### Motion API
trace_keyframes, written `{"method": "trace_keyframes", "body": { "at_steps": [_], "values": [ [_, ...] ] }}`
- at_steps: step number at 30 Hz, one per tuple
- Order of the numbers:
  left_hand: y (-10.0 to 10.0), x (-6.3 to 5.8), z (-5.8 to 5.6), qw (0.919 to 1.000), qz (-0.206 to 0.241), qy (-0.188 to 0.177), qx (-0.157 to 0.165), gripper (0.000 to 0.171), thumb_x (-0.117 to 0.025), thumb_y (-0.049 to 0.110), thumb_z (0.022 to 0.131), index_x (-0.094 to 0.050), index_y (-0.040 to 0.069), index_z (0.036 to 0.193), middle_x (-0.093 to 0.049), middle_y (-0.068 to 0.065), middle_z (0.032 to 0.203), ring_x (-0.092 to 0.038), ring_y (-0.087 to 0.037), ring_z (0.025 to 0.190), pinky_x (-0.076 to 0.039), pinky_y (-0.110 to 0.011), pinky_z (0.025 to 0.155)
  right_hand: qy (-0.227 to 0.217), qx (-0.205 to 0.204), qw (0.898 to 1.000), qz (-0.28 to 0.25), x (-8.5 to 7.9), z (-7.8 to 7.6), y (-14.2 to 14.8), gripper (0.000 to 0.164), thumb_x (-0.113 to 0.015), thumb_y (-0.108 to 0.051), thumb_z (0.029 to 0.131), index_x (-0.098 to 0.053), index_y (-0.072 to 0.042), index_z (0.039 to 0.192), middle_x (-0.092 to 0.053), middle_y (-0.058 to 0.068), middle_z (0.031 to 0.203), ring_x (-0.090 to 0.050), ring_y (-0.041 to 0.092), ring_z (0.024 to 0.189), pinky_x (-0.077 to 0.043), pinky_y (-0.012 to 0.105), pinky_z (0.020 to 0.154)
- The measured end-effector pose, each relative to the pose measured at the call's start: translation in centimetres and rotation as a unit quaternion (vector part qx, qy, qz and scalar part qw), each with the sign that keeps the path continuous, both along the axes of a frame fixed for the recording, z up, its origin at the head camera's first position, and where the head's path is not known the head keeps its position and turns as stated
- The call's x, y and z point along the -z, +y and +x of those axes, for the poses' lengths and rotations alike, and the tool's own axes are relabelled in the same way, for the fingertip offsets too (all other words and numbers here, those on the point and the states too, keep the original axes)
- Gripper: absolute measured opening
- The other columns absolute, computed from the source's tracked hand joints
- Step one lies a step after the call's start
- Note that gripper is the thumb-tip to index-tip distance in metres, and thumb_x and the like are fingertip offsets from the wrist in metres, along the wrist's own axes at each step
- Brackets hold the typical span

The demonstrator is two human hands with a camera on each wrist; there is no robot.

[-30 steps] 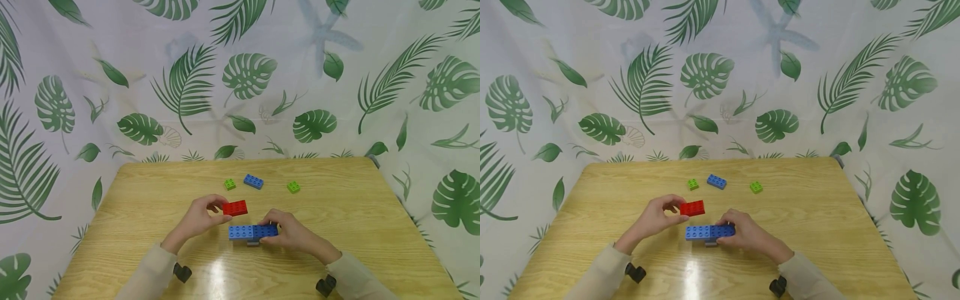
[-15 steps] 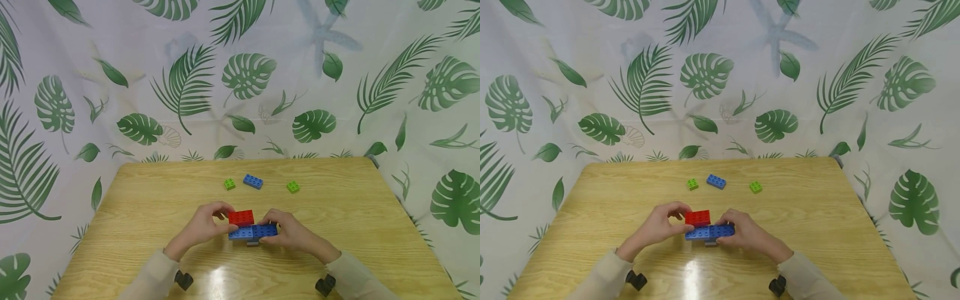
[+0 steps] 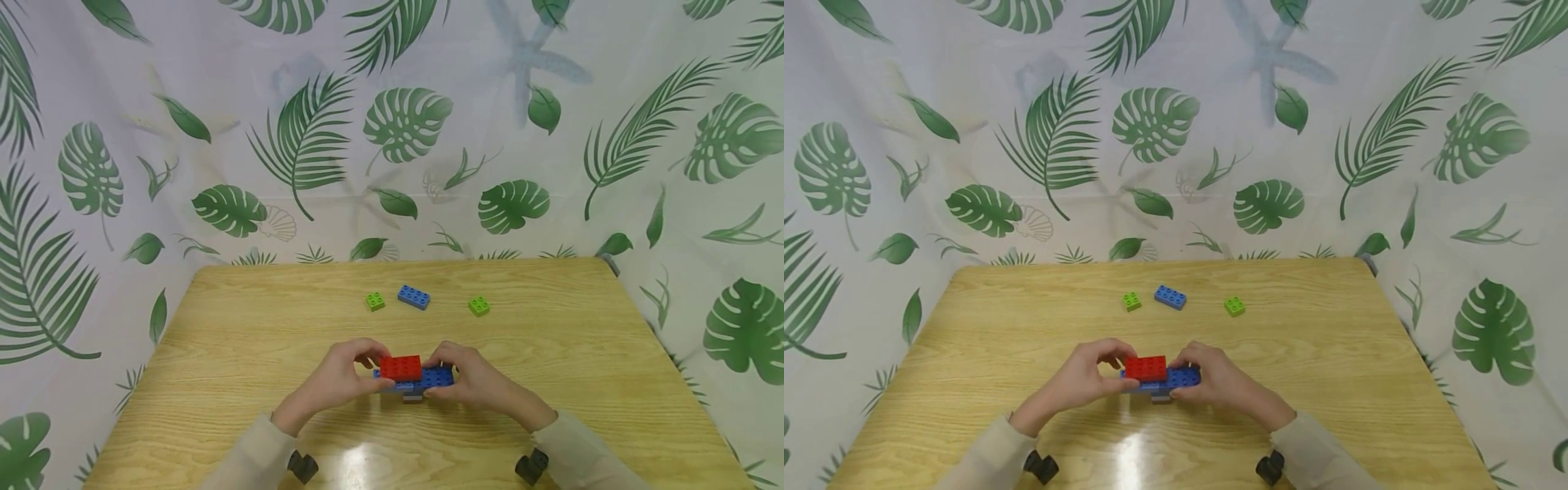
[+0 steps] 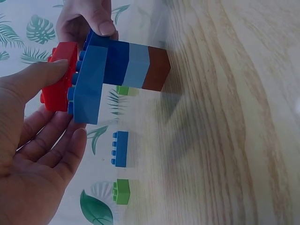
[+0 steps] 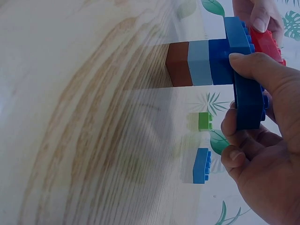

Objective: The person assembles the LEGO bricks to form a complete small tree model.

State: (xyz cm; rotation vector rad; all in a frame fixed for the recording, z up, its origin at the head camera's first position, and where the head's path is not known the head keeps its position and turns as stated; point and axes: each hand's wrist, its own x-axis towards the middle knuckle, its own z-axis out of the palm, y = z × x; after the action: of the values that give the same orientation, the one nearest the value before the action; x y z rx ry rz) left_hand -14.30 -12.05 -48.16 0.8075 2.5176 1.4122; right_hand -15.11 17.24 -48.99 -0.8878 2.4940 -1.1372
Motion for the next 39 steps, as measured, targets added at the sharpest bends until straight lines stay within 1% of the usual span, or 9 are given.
{"method": "trace_keyframes", "body": {
  "at_steps": [3,7,14,18,21,26,32,39],
  "values": [
    [0.08,0.15,0.10,1.0000,-0.002,0.002,0.002,0.037,-0.088,0.027,0.088,-0.073,0.013,0.118,-0.075,0.001,0.114,-0.067,-0.013,0.096,-0.059,-0.044,0.090,-0.004,0.003,1.000,0.003,-0.04,0.03,0.00,0.032,-0.085,-0.028,0.091,-0.073,-0.017,0.118,-0.068,-0.002,0.115,-0.057,0.011,0.096,-0.053,0.030,0.084],
    [0.08,0.18,0.27,0.9999,-0.007,0.004,0.007,0.037,-0.088,0.025,0.088,-0.073,0.013,0.119,-0.075,0.001,0.114,-0.067,-0.011,0.096,-0.060,-0.042,0.090,-0.005,0.006,1.000,0.008,-0.08,0.06,0.00,0.032,-0.085,-0.029,0.091,-0.073,-0.017,0.118,-0.068,-0.002,0.115,-0.057,0.012,0.097,-0.054,0.034,0.084],
    [0.05,0.06,0.54,0.9998,-0.004,0.012,0.013,0.038,-0.088,0.021,0.087,-0.073,0.012,0.120,-0.075,-0.001,0.114,-0.068,-0.012,0.097,-0.060,-0.046,0.090,-0.005,0.006,1.000,0.011,-0.07,0.09,-0.02,0.032,-0.085,-0.029,0.091,-0.073,-0.017,0.118,-0.068,-0.002,0.116,-0.057,0.012,0.097,-0.053,0.031,0.084],
    [0.15,0.16,0.54,0.9995,-0.007,0.027,0.015,0.036,-0.089,0.020,0.087,-0.073,0.012,0.118,-0.075,-0.001,0.113,-0.067,-0.011,0.097,-0.060,-0.045,0.089,-0.001,0.005,1.000,0.008,-0.04,0.10,-0.01,0.032,-0.085,-0.028,0.091,-0.073,-0.018,0.118,-0.068,-0.001,0.115,-0.057,0.011,0.096,-0.054,0.033,0.083],
    [0.20,0.22,0.53,0.9991,-0.012,0.037,0.016,0.036,-0.089,0.018,0.086,-0.073,0.011,0.118,-0.075,-0.001,0.113,-0.067,-0.011,0.097,-0.060,-0.044,0.088,0.002,0.004,1.000,0.004,-0.01,0.09,-0.01,0.031,-0.086,-0.027,0.090,-0.073,-0.018,0.117,-0.068,-0.001,0.115,-0.057,0.010,0.095,-0.053,0.032,0.082],
    [0.27,0.33,0.37,0.9981,-0.015,0.054,0.025,0.036,-0.089,0.017,0.086,-0.072,0.012,0.117,-0.075,0.000,0.111,-0.067,-0.010,0.096,-0.060,-0.043,0.087,0.004,0.003,1.000,0.001,-0.06,0.09,-0.06,0.030,-0.086,-0.028,0.090,-0.073,-0.018,0.116,-0.067,-0.002,0.113,-0.055,0.009,0.093,-0.053,0.032,0.080],
    [0.26,0.21,0.29,0.9980,-0.013,0.054,0.031,0.034,-0.090,0.016,0.086,-0.072,0.013,0.115,-0.074,0.001,0.108,-0.067,-0.009,0.095,-0.061,-0.045,0.087,0.000,0.003,1.000,0.004,-0.14,0.09,-0.12,0.031,-0.086,-0.028,0.090,-0.073,-0.018,0.116,-0.067,-0.002,0.113,-0.055,0.009,0.092,-0.052,0.031,0.079],
    [0.29,-0.04,0.32,0.9984,-0.016,0.045,0.030,0.029,-0.089,0.016,0.086,-0.073,0.013,0.110,-0.075,0.000,0.107,-0.067,-0.008,0.094,-0.061,-0.044,0.088,-0.007,0.007,1.000,0.007,-0.18,0.14,-0.13,0.031,-0.086,-0.028,0.090,-0.072,-0.018,0.117,-0.066,-0.003,0.112,-0.055,0.010,0.092,-0.051,0.028,0.079]
  ]
}}
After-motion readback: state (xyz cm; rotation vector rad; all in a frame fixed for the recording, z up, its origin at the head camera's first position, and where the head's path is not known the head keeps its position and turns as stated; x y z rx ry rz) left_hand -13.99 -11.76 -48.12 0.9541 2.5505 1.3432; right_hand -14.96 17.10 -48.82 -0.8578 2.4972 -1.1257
